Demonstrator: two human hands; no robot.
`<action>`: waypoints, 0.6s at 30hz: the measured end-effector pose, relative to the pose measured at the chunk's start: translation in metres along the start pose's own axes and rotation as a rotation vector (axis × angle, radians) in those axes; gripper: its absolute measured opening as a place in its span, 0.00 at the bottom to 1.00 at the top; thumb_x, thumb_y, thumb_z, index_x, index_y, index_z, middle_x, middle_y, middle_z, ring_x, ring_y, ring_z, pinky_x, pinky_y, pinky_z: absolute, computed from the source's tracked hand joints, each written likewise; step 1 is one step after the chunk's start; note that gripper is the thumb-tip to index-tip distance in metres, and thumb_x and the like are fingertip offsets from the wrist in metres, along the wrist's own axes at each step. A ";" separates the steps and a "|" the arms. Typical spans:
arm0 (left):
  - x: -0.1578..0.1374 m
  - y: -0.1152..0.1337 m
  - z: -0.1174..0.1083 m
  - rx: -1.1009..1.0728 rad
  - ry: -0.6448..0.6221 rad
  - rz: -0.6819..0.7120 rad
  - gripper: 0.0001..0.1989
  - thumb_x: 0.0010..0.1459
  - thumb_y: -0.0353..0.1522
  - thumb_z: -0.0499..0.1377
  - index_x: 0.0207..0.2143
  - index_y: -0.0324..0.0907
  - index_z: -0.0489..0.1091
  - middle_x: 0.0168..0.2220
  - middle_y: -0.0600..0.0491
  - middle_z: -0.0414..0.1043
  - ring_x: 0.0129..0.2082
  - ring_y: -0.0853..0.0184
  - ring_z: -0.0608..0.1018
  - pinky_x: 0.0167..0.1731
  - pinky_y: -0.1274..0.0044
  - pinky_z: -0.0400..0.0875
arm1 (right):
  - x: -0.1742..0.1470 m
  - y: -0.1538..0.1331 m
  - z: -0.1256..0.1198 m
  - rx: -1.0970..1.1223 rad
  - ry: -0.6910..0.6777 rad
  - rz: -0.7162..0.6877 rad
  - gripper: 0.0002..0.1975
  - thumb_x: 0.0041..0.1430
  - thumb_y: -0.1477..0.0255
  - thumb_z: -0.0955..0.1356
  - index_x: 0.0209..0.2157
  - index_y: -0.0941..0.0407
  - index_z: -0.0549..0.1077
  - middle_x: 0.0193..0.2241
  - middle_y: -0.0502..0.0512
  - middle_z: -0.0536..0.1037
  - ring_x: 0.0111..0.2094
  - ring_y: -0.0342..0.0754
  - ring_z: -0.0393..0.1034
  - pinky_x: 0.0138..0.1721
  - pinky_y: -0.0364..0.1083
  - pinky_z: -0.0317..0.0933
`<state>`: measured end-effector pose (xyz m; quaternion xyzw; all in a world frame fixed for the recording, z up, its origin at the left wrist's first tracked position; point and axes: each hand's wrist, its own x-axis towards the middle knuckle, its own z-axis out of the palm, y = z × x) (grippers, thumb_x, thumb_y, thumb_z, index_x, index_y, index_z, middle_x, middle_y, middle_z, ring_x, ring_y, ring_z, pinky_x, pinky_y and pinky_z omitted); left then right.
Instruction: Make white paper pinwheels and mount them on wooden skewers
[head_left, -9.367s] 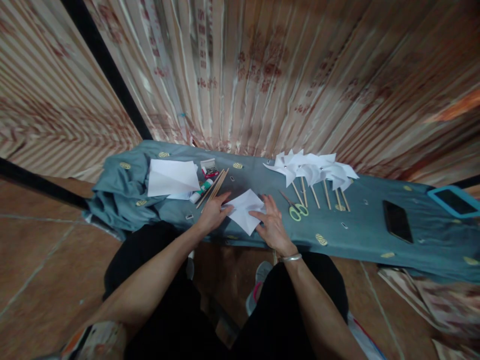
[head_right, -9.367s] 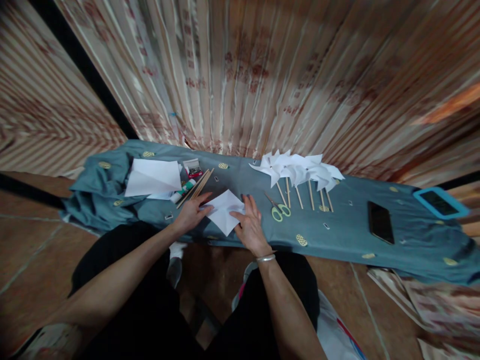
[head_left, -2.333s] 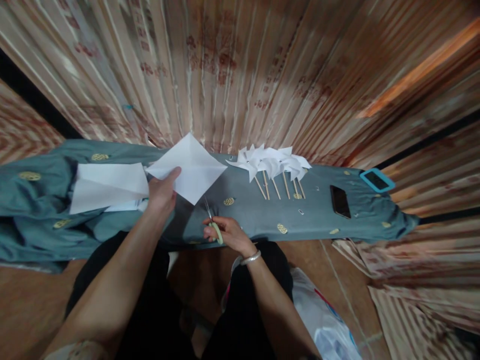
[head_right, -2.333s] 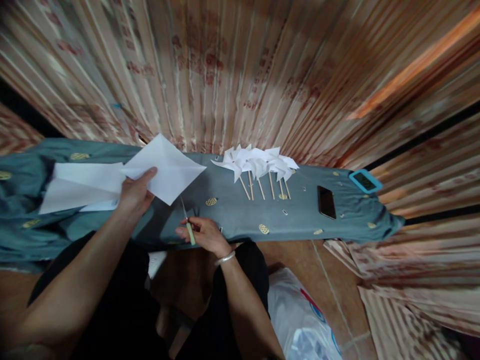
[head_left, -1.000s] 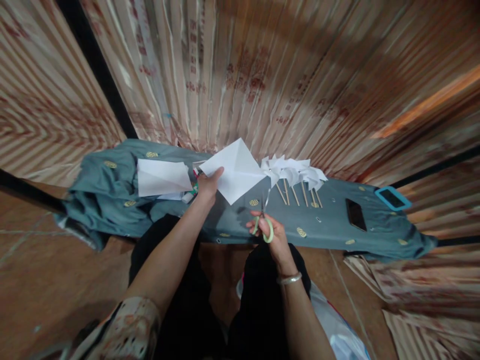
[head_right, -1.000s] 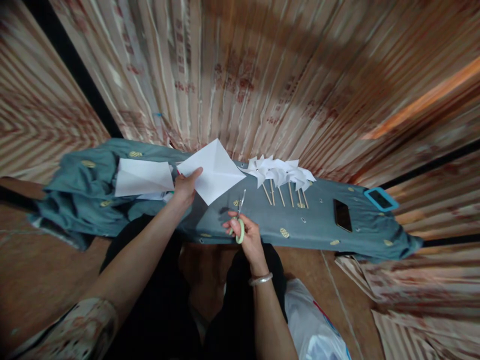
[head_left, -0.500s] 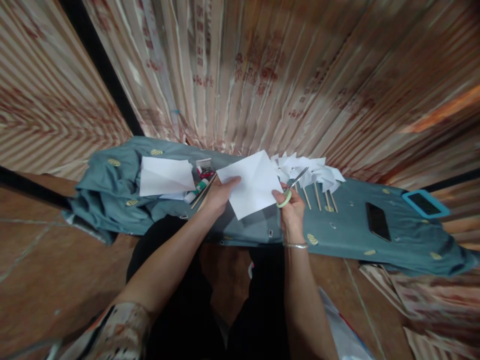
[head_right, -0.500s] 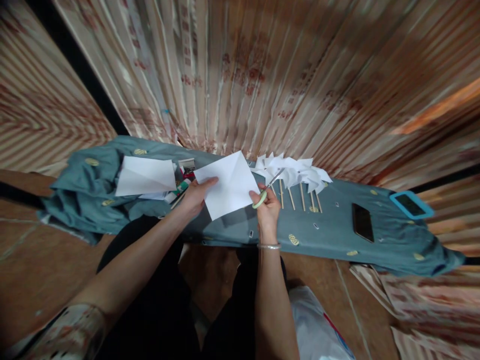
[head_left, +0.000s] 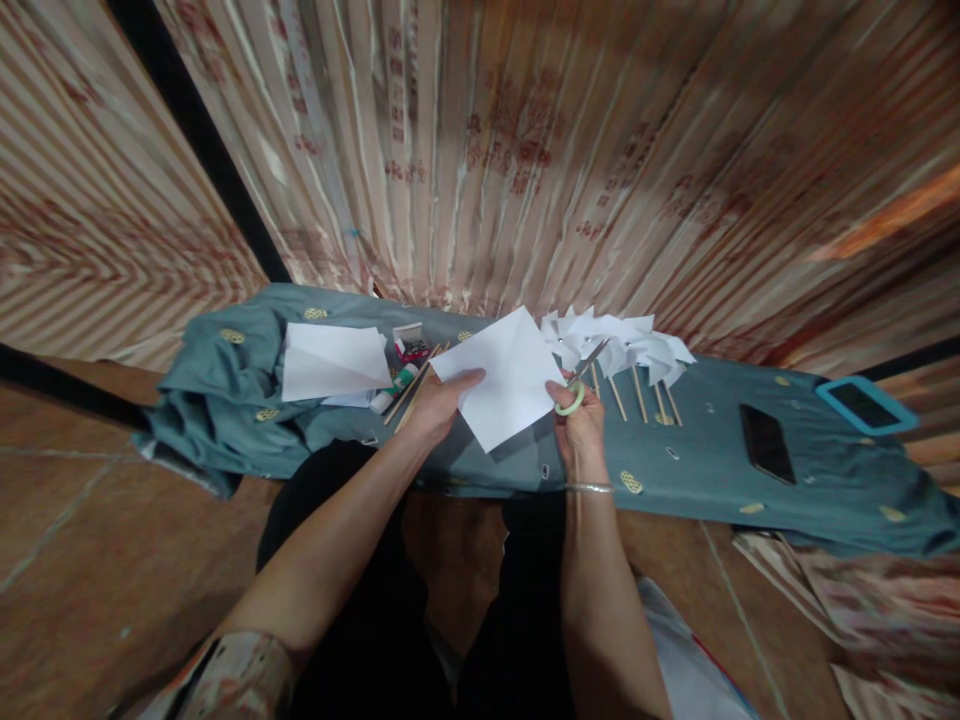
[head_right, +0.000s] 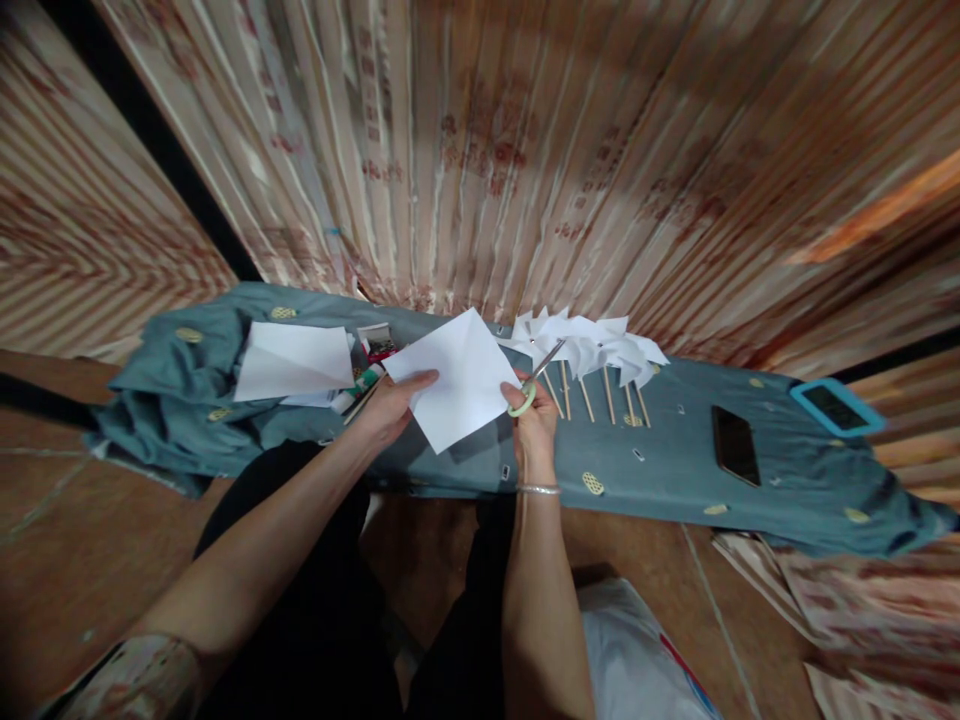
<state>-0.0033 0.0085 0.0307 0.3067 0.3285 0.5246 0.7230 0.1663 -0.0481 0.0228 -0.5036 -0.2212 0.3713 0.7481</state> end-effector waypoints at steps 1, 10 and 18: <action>0.001 0.000 0.000 0.000 0.016 0.011 0.23 0.30 0.33 0.75 0.32 0.37 0.76 0.32 0.49 0.80 0.34 0.60 0.80 0.43 0.68 0.75 | 0.001 0.001 0.001 0.000 -0.001 -0.002 0.20 0.33 0.72 0.79 0.33 0.55 0.78 0.29 0.46 0.81 0.30 0.42 0.74 0.37 0.43 0.68; 0.012 0.018 -0.008 -0.003 0.254 0.171 0.21 0.32 0.33 0.74 0.33 0.39 0.76 0.35 0.49 0.81 0.41 0.57 0.81 0.47 0.67 0.74 | -0.009 0.007 0.008 -0.149 -0.110 0.044 0.25 0.41 0.53 0.77 0.35 0.58 0.78 0.24 0.50 0.80 0.24 0.42 0.72 0.26 0.42 0.64; 0.035 0.061 0.014 -0.098 0.271 0.248 0.17 0.37 0.30 0.72 0.33 0.42 0.76 0.38 0.48 0.81 0.47 0.52 0.80 0.44 0.67 0.77 | -0.034 0.011 0.027 -0.244 -0.444 0.185 0.32 0.45 0.47 0.73 0.44 0.57 0.76 0.31 0.55 0.83 0.30 0.48 0.76 0.27 0.43 0.63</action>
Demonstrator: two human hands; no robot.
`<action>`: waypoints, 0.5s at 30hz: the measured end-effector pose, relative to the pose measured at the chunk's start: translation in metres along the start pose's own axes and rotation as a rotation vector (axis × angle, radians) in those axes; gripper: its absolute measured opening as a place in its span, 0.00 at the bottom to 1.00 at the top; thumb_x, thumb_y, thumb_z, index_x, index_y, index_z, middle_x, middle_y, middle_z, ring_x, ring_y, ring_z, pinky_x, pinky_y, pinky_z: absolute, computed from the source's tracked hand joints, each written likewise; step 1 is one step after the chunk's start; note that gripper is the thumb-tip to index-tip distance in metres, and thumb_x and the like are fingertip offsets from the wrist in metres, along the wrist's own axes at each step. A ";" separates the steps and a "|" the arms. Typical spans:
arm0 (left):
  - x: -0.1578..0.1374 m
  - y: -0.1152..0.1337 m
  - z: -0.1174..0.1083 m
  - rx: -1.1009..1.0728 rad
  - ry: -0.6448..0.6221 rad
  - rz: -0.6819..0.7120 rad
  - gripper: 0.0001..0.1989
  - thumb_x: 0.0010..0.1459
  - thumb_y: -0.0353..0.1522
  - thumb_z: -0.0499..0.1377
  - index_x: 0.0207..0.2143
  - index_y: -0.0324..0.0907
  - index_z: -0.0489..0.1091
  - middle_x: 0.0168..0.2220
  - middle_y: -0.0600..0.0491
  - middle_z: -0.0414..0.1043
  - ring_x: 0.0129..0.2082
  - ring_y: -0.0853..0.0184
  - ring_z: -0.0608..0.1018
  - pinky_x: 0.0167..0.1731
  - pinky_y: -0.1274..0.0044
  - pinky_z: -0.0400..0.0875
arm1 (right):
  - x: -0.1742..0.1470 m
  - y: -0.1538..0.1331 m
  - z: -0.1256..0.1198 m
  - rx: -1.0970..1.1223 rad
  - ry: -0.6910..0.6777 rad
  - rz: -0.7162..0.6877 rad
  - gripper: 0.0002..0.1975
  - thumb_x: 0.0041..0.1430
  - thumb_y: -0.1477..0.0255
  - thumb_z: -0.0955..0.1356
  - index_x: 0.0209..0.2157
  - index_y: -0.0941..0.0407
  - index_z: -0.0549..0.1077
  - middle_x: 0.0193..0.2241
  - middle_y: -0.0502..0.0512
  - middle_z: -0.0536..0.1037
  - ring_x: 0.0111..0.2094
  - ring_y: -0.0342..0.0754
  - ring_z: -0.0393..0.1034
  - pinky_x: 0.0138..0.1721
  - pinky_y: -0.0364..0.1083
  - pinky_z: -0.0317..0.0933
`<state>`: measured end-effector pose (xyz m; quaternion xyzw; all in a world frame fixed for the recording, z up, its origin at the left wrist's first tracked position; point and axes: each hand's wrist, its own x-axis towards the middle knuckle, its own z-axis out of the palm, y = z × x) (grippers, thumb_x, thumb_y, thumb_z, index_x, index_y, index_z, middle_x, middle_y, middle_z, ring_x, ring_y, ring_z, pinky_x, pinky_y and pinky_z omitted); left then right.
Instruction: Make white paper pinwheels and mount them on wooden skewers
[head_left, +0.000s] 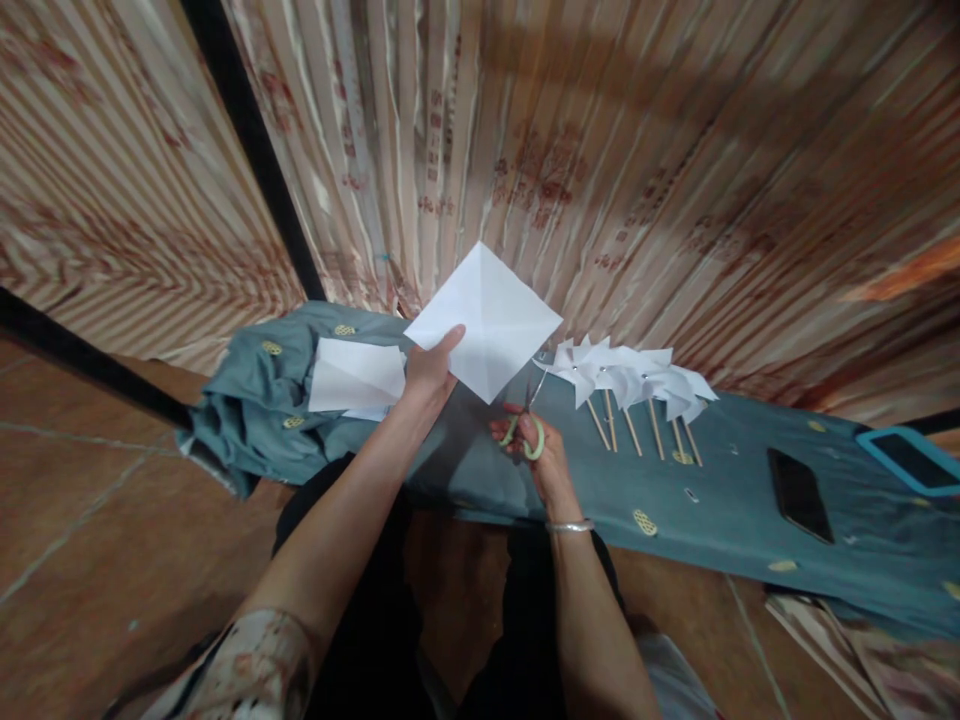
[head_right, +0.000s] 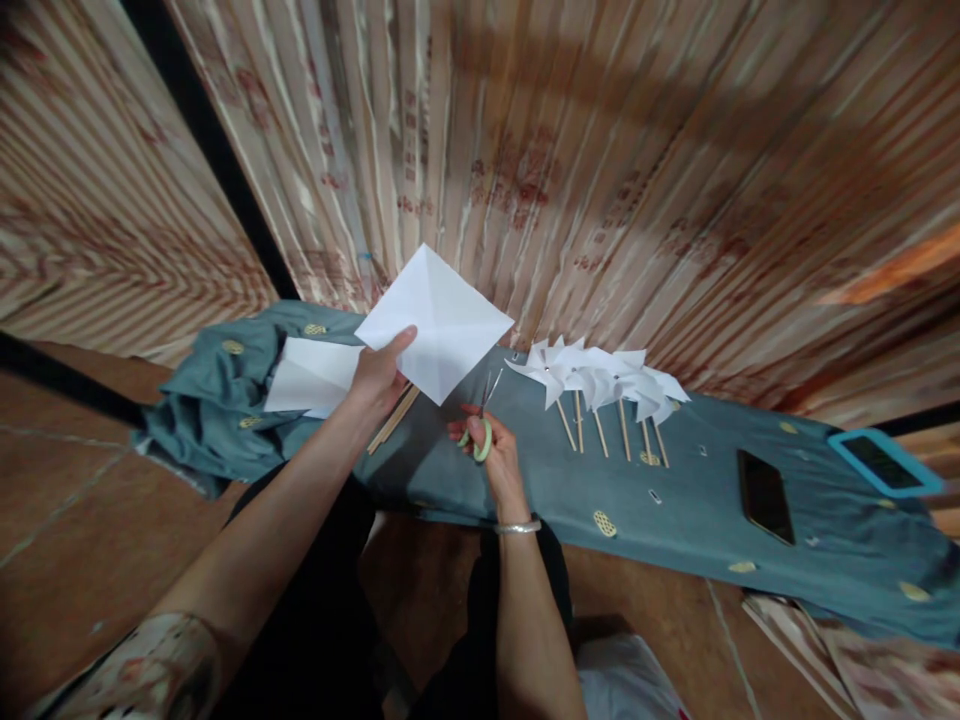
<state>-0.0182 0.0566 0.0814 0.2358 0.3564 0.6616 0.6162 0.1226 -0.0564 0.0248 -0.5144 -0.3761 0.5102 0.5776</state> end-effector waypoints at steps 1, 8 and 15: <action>0.004 0.001 0.001 0.002 0.007 0.007 0.18 0.37 0.30 0.72 0.34 0.42 0.76 0.38 0.48 0.81 0.47 0.52 0.80 0.45 0.67 0.77 | -0.001 0.001 0.002 -0.015 -0.045 0.004 0.32 0.46 0.46 0.73 0.44 0.56 0.76 0.32 0.55 0.83 0.31 0.48 0.76 0.27 0.43 0.63; 0.020 -0.008 -0.013 0.012 0.061 0.029 0.20 0.35 0.31 0.72 0.35 0.40 0.75 0.36 0.49 0.81 0.42 0.56 0.81 0.41 0.70 0.78 | -0.005 0.010 0.005 -0.153 -0.300 0.019 0.27 0.50 0.51 0.72 0.46 0.54 0.77 0.34 0.55 0.83 0.29 0.45 0.74 0.28 0.42 0.63; 0.015 -0.010 -0.009 -0.022 0.055 -0.008 0.16 0.35 0.30 0.72 0.30 0.39 0.74 0.35 0.48 0.81 0.41 0.55 0.81 0.40 0.69 0.78 | -0.006 0.010 0.009 -0.174 -0.316 0.049 0.26 0.50 0.50 0.72 0.44 0.55 0.78 0.28 0.53 0.81 0.25 0.43 0.71 0.25 0.41 0.61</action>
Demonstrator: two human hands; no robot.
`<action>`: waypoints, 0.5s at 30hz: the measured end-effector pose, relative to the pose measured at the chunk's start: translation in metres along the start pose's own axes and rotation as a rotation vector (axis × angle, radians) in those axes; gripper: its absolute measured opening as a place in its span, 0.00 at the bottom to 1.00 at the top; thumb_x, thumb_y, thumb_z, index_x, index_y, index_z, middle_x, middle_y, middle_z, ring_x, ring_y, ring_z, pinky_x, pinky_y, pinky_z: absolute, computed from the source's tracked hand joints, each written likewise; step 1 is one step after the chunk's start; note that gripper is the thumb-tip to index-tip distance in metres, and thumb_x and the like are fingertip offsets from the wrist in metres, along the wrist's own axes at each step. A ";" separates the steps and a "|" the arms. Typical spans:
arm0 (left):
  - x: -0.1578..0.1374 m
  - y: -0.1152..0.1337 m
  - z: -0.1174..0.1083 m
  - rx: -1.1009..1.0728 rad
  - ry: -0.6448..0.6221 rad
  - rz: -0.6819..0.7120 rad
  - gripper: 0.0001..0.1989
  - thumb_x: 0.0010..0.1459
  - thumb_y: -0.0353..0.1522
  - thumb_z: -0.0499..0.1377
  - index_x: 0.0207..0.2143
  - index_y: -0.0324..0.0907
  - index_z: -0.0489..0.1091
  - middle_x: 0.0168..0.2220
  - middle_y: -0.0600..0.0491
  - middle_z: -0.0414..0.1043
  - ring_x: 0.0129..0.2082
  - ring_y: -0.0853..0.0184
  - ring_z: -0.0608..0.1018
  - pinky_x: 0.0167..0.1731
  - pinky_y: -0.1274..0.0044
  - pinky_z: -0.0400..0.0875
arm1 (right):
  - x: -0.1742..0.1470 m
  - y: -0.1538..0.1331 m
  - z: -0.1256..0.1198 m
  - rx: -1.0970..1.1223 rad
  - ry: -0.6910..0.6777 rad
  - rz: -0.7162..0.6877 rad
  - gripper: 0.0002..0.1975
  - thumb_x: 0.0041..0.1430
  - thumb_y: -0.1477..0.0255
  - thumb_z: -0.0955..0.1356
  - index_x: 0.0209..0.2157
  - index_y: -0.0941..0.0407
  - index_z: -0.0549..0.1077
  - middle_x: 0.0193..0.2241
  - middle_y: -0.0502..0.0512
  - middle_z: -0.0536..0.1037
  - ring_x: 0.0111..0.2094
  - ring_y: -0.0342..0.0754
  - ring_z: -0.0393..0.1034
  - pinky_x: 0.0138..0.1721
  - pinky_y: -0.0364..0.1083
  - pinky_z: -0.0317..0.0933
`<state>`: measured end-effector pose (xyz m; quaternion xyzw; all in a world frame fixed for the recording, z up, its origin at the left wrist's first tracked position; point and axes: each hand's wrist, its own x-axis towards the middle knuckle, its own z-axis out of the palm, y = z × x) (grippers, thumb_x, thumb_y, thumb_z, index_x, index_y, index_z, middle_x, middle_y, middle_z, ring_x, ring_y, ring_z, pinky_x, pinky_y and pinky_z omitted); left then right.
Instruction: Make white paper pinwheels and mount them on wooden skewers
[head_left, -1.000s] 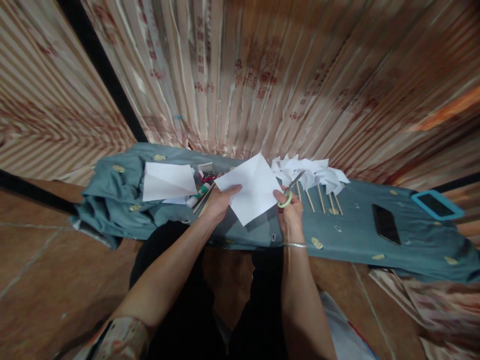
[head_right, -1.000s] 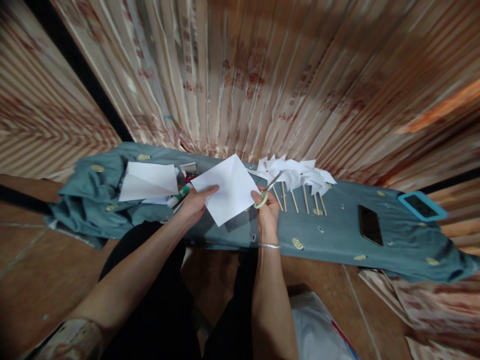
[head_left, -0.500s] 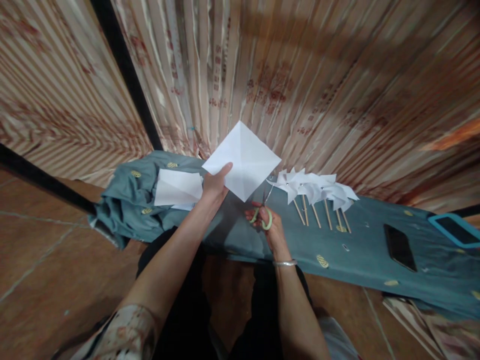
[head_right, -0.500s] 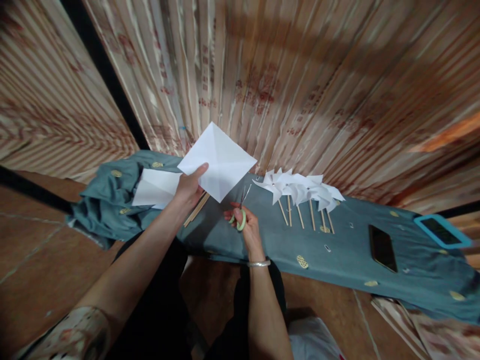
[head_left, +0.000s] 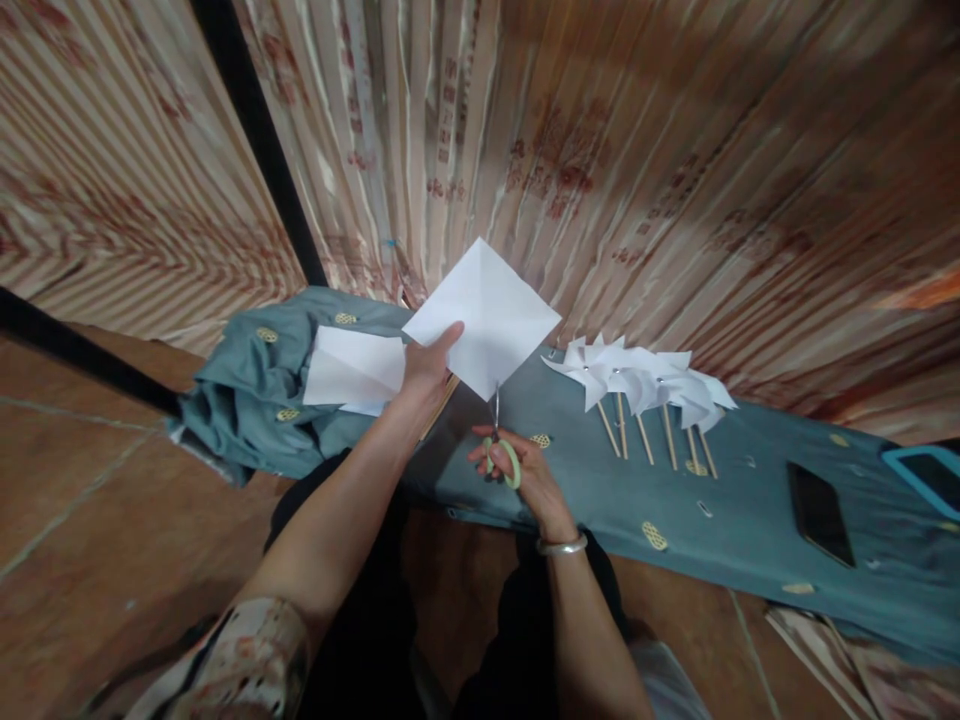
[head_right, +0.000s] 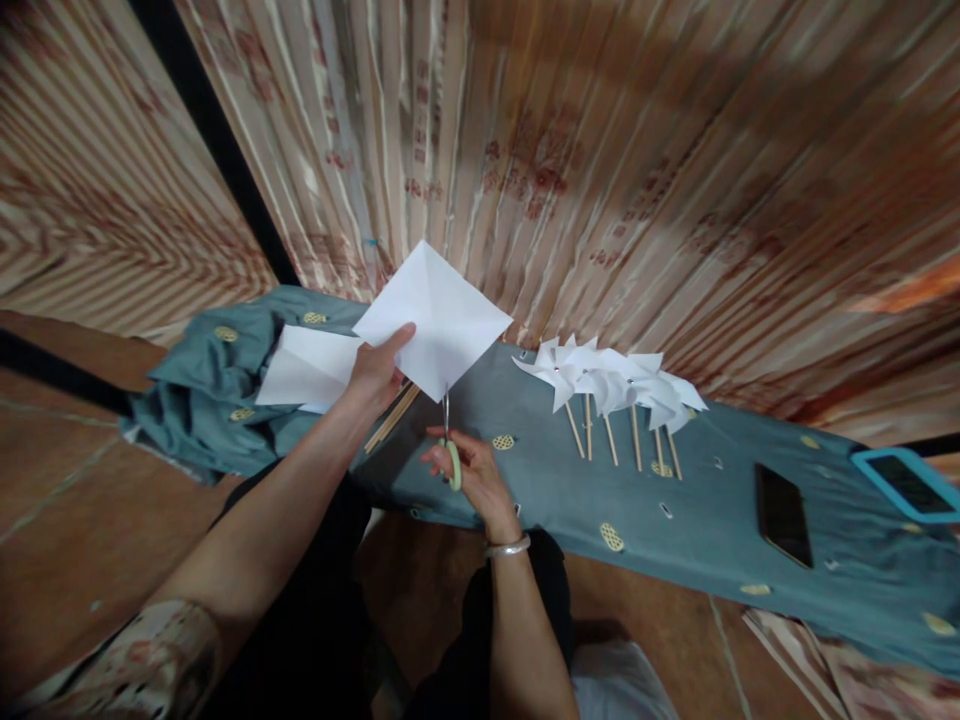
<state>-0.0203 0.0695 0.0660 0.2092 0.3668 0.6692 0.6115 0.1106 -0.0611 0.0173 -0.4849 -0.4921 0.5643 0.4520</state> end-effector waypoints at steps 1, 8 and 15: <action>-0.001 -0.001 0.000 0.000 -0.008 0.001 0.16 0.35 0.30 0.72 0.30 0.39 0.74 0.36 0.48 0.81 0.41 0.55 0.81 0.41 0.69 0.78 | 0.000 0.000 0.000 -0.002 -0.004 -0.001 0.26 0.50 0.50 0.72 0.44 0.55 0.78 0.27 0.52 0.81 0.24 0.43 0.71 0.24 0.41 0.61; -0.007 -0.011 0.002 0.014 -0.063 0.026 0.17 0.35 0.31 0.73 0.31 0.37 0.75 0.34 0.48 0.81 0.39 0.56 0.82 0.41 0.69 0.77 | -0.003 0.001 -0.004 0.008 -0.010 -0.019 0.26 0.52 0.50 0.71 0.45 0.54 0.78 0.28 0.52 0.81 0.24 0.43 0.71 0.25 0.41 0.61; -0.004 -0.013 0.004 0.031 -0.056 0.011 0.19 0.34 0.33 0.74 0.31 0.37 0.75 0.33 0.49 0.81 0.41 0.56 0.82 0.41 0.69 0.77 | -0.003 -0.001 -0.005 0.007 0.003 0.000 0.25 0.51 0.51 0.72 0.44 0.54 0.79 0.26 0.52 0.80 0.24 0.43 0.69 0.24 0.41 0.60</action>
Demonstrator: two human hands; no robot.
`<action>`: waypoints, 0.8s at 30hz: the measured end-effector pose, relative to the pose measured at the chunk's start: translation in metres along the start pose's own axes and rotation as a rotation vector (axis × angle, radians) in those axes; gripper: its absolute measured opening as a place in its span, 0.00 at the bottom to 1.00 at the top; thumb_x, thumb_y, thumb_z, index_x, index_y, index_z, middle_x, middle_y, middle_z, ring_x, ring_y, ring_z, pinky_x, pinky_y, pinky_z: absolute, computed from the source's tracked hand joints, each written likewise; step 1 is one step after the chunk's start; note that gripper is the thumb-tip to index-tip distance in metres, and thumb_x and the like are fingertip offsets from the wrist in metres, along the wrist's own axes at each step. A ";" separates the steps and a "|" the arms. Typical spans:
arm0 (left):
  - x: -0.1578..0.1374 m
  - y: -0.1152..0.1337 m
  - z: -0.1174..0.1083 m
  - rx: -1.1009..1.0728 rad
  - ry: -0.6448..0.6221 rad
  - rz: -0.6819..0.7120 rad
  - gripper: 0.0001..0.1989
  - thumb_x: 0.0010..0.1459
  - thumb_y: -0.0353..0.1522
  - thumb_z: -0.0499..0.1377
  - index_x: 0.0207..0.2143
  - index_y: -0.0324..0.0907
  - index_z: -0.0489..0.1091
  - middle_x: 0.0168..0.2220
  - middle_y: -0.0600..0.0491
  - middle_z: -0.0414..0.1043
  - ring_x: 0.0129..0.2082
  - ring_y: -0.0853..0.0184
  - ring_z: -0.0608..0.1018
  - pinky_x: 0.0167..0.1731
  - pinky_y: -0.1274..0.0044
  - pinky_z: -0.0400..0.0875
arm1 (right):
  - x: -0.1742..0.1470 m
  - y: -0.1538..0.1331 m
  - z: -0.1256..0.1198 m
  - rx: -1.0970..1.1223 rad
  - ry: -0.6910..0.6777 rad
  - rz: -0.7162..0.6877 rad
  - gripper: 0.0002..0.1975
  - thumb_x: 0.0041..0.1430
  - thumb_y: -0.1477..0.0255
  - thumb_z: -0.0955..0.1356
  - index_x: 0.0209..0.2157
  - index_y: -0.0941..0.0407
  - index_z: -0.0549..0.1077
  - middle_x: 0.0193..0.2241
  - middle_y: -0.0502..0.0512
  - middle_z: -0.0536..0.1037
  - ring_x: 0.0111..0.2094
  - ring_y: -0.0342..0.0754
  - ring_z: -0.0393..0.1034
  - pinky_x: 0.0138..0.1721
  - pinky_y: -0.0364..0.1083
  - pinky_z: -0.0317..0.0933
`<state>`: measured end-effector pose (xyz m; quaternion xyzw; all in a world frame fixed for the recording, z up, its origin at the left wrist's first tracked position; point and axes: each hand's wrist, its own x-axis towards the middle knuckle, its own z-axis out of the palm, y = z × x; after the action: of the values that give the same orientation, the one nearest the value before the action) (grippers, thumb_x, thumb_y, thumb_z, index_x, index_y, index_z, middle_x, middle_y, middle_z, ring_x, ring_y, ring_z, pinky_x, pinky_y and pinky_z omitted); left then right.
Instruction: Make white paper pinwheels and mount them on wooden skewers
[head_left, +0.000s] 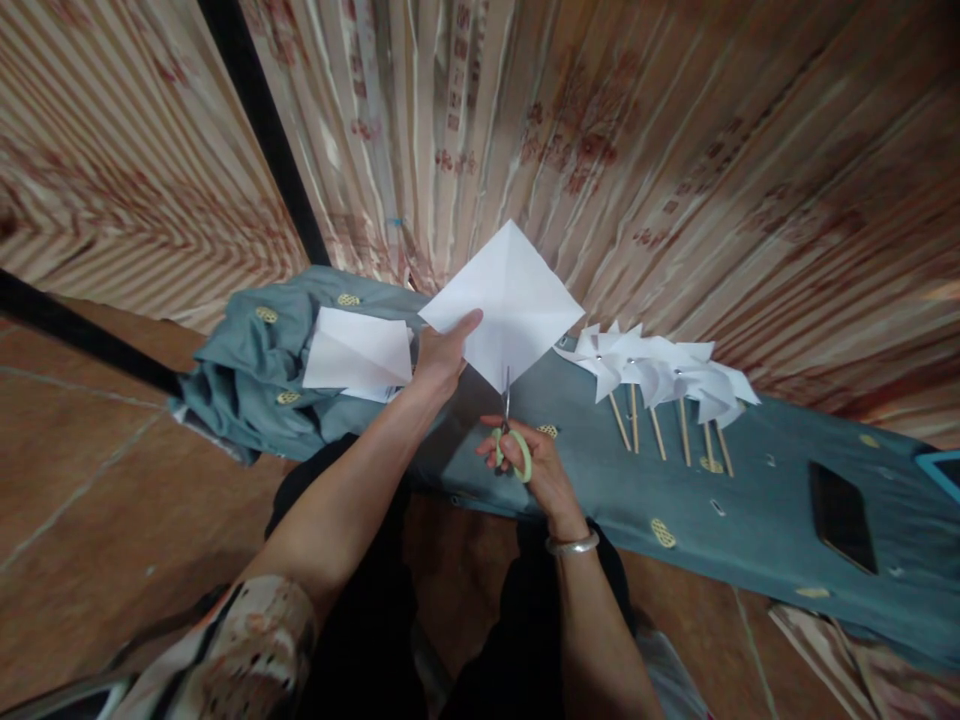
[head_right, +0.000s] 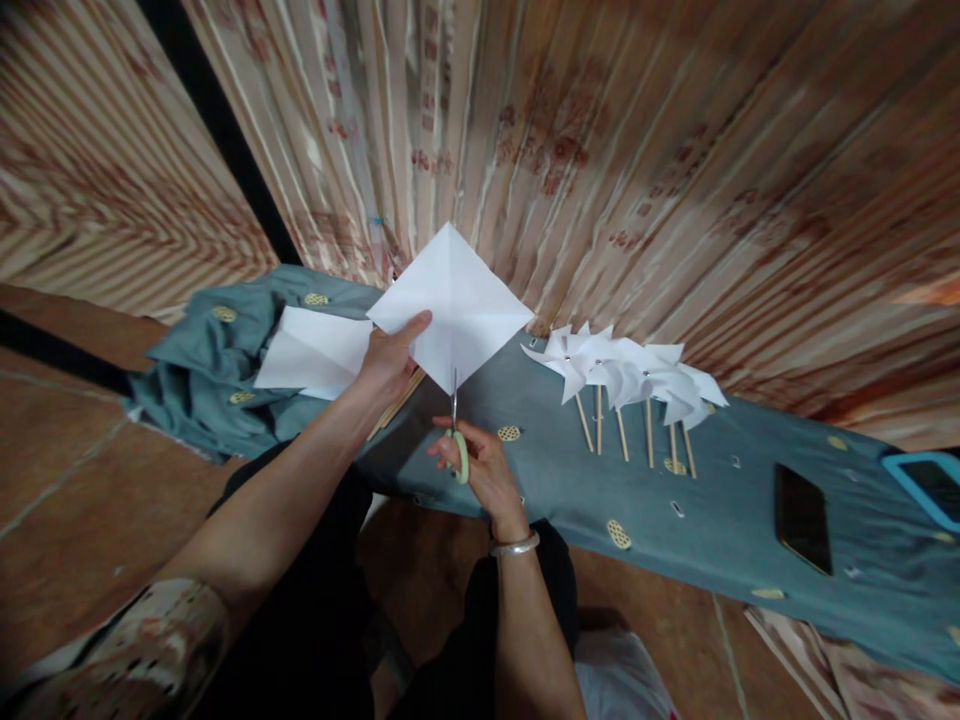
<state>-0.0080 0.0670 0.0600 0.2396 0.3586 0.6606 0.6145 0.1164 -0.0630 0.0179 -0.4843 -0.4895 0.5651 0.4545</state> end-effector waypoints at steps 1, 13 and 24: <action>0.000 0.000 0.000 0.002 -0.003 0.002 0.19 0.35 0.33 0.74 0.31 0.37 0.75 0.33 0.48 0.81 0.41 0.56 0.82 0.41 0.69 0.77 | 0.000 0.000 0.001 0.001 0.002 0.007 0.26 0.50 0.51 0.72 0.44 0.55 0.79 0.26 0.52 0.80 0.23 0.42 0.69 0.24 0.41 0.60; 0.003 -0.007 -0.003 0.023 -0.016 0.026 0.21 0.33 0.36 0.75 0.31 0.37 0.76 0.36 0.46 0.81 0.44 0.53 0.81 0.43 0.67 0.77 | 0.003 -0.002 0.004 -0.007 0.031 0.014 0.26 0.49 0.50 0.72 0.42 0.54 0.79 0.24 0.51 0.79 0.23 0.42 0.69 0.23 0.41 0.60; 0.005 -0.011 -0.004 0.029 -0.008 0.045 0.21 0.33 0.36 0.74 0.31 0.37 0.76 0.35 0.46 0.81 0.44 0.52 0.81 0.44 0.67 0.76 | 0.003 -0.007 0.005 -0.010 0.052 0.025 0.26 0.47 0.50 0.73 0.41 0.54 0.79 0.24 0.50 0.79 0.22 0.43 0.68 0.23 0.41 0.61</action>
<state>-0.0047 0.0711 0.0483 0.2592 0.3600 0.6681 0.5974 0.1115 -0.0598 0.0245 -0.5070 -0.4743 0.5554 0.4577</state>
